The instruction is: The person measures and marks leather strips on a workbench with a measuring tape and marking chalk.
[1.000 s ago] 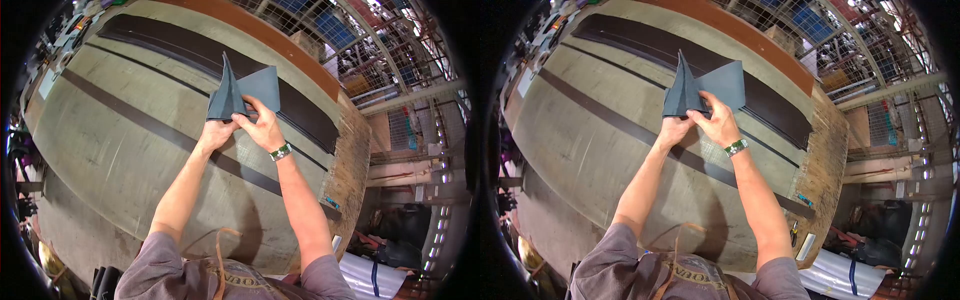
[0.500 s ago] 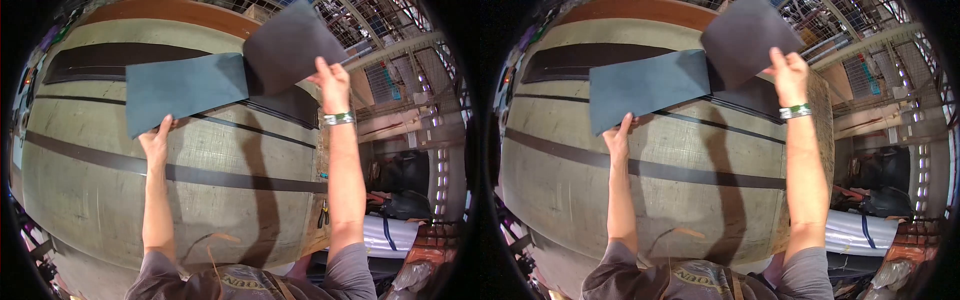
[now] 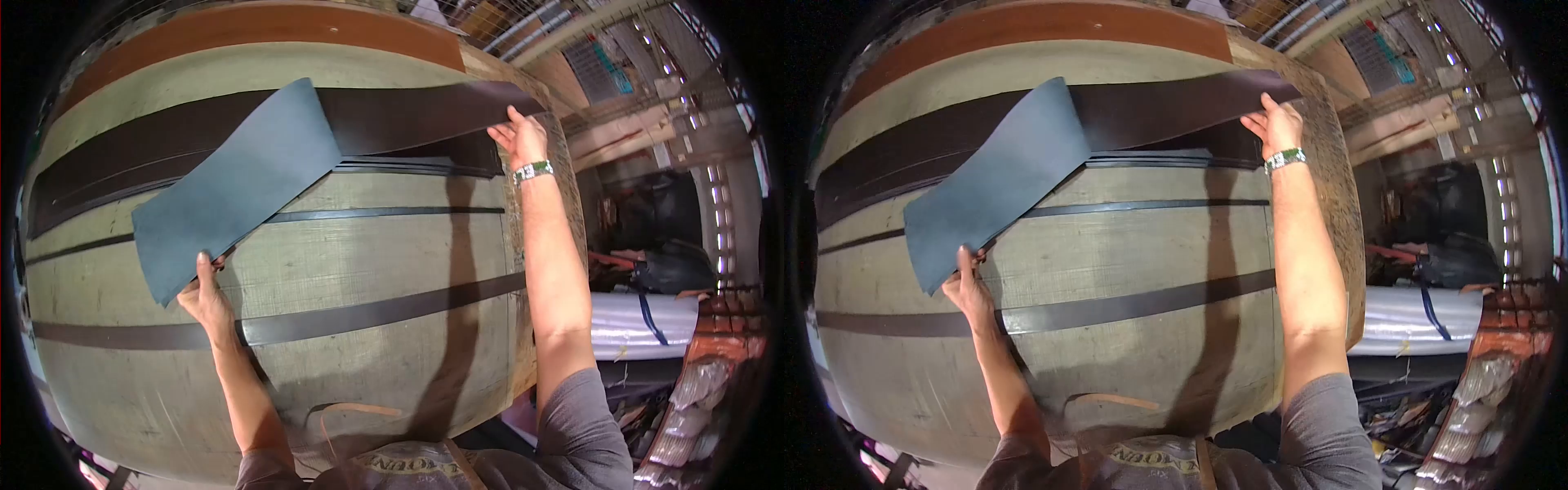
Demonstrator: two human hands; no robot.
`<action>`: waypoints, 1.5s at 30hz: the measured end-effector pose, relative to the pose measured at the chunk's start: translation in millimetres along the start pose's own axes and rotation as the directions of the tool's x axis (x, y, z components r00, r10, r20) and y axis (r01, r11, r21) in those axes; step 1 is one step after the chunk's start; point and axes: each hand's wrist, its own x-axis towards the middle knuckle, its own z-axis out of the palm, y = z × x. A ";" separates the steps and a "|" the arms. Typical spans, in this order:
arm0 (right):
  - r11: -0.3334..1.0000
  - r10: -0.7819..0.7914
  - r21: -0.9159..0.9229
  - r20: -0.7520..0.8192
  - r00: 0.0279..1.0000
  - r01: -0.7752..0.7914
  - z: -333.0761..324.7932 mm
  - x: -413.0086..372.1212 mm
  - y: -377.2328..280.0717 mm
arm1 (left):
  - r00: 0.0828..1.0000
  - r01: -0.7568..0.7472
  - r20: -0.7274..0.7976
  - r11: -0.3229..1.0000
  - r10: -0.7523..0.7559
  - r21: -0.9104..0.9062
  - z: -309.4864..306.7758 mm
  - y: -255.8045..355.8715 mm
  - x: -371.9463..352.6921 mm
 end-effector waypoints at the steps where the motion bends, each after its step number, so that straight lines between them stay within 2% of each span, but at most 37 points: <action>1: 1.000 -0.019 0.019 0.001 1.000 0.019 1.0 -1.4 1.1 | 1.000 -0.003 0.013 1.000 0.003 -0.005 -4.7 -4.5 1.2; 2: 0.998 -0.037 0.058 0.029 0.999 0.035 -2.1 1.9 4.9 | 1.000 -0.001 0.016 1.000 0.001 0.016 -3.6 -3.5 0.9; 5: 0.999 -0.031 -0.018 -0.021 0.999 0.031 -10.9 1.8 18.2 | 0.999 -0.019 0.046 0.999 0.018 0.026 1.8 2.5 -1.7; 6: 0.988 0.095 -0.112 -0.082 0.992 -0.104 -17.5 -1.3 28.2 | 0.999 -0.027 0.020 0.999 0.026 0.037 6.4 4.6 -3.8; 7: 0.920 0.237 -0.280 -0.163 0.958 -0.275 -39.7 23.2 64.2 | 0.999 -0.038 -0.009 0.998 0.038 0.052 12.4 8.0 -5.9; 8: 0.676 -0.032 -0.733 -0.141 0.990 -0.083 -41.8 11.8 83.6 | 0.998 -0.052 -0.038 0.996 0.054 0.068 17.8 13.3 -6.6; 9: 0.211 -0.260 -0.975 0.016 0.966 0.073 -40.2 -11.4 96.9 | 0.996 -0.091 -0.009 0.987 0.093 0.131 22.4 19.9 -5.7; 11: 0.278 -0.299 -0.866 0.334 0.894 0.416 4.8 -63.1 93.5 | 0.986 -0.169 0.040 0.954 0.164 0.249 35.3 33.0 -6.1; 12: 0.412 -0.277 -0.718 0.488 0.828 0.561 39.3 -98.5 72.0 | 0.985 -0.174 0.051 0.962 0.167 0.210 51.0 44.4 -7.0; 13: 0.497 -0.221 -0.559 0.658 0.720 0.664 69.2 -127.4 49.3 | 0.981 -0.175 0.126 0.954 0.148 0.244 66.0 58.2 -6.9; 14: 0.649 -0.222 -0.354 0.758 0.613 0.673 99.4 -152.4 25.9 | 0.971 -0.180 0.203 0.943 0.125 0.281 83.9 73.8 -5.4; 15: 0.772 -0.255 -0.131 0.833 0.492 0.622 121.8 -173.1 1.9 | 0.943 -0.215 0.294 0.958 0.155 0.187 111.9 90.4 -4.5; 17: 0.860 -0.273 -0.018 0.829 0.489 0.510 151.1 -198.6 -42.8 | 0.890 -0.162 0.452 0.967 0.056 0.198 164.2 117.0 3.3; 18: 0.732 -0.448 -0.054 0.714 0.539 0.679 158.2 -192.1 -54.7 | 0.836 -0.122 0.549 0.975 0.000 0.186 185.6 122.6 11.9; 19: 0.733 -0.504 -0.055 0.626 0.595 0.678 159.7 -183.0 -66.7 | 0.769 -0.080 0.636 0.980 -0.056 0.183 207.0 128.1 20.3; 20: 0.803 -0.505 0.002 0.534 0.678 0.596 155.0 -171.3 -77.6 | 0.780 0.100 0.620 0.995 -0.080 0.002 237.8 122.0 20.0; 21: 0.854 -0.490 0.076 0.451 0.746 0.515 151.3 -158.4 -84.5 | 0.771 0.297 0.628 0.932 -0.106 -0.208 262.8 123.8 18.5; 22: 0.896 -0.442 0.145 0.377 0.814 0.420 142.7 -144.6 -88.7 | 0.774 0.320 0.633 0.880 -0.029 -0.351 288.3 118.8 16.1; 23: 0.850 -0.526 0.150 0.293 0.798 0.505 138.5 -133.3 -87.4 | 0.776 0.341 0.629 0.804 0.052 -0.487 306.8 111.4 14.4; 24: 0.880 -0.463 0.241 0.240 0.853 0.410 130.0 -115.0 -80.2 | 0.762 0.299 0.642 0.835 0.082 -0.462 314.7 106.6 13.3; 25: 0.923 -0.326 0.284 0.215 0.921 0.261 119.2 -103.1 -75.1 | 0.743 0.265 0.662 0.863 0.102 -0.430 318.9 102.3 10.8; 26: 0.939 -0.272 0.257 0.141 0.952 0.230 109.6 -87.8 -64.5 | 0.749 0.224 0.651 0.880 0.119 -0.419 319.9 98.9 7.5; 29: 0.936 -0.002 0.345 0.210 0.978 -0.072 59.5 -24.7 -18.7 | 0.833 0.136 0.553 0.958 0.028 -0.253 295.2 98.7 7.9; 31: 0.961 0.193 0.190 0.062 0.979 -0.201 20.2 2.2 24.9 | 0.912 0.075 0.411 0.985 -0.004 -0.158 267.8 108.4 25.5; 33: 0.922 0.358 -0.073 -0.205 0.911 -0.379 -19.6 14.4 74.9 | 0.962 0.060 0.273 0.985 -0.013 -0.163 235.8 126.6 48.6; 35: 0.905 0.288 -0.248 -0.245 0.926 -0.347 -41.2 -0.7 100.9 | 0.977 -0.097 0.148 0.940 0.152 -0.326 213.8 138.5 72.0; 38: 0.929 0.155 -0.322 -0.115 0.981 -0.184 -59.8 -37.9 113.9 | 0.964 -0.218 0.068 0.906 0.259 -0.364 177.9 150.9 99.0; 42: 0.955 0.174 -0.237 -0.040 0.984 -0.179 -70.9 -91.4 100.6 | 0.955 -0.265 0.030 0.891 0.296 -0.370 164.5 168.2 108.6; 45: 0.946 0.156 -0.301 0.098 0.983 -0.120 -86.0 -136.8 89.6 | 0.932 -0.348 -0.044 0.853 0.360 -0.389 186.0 175.6 99.8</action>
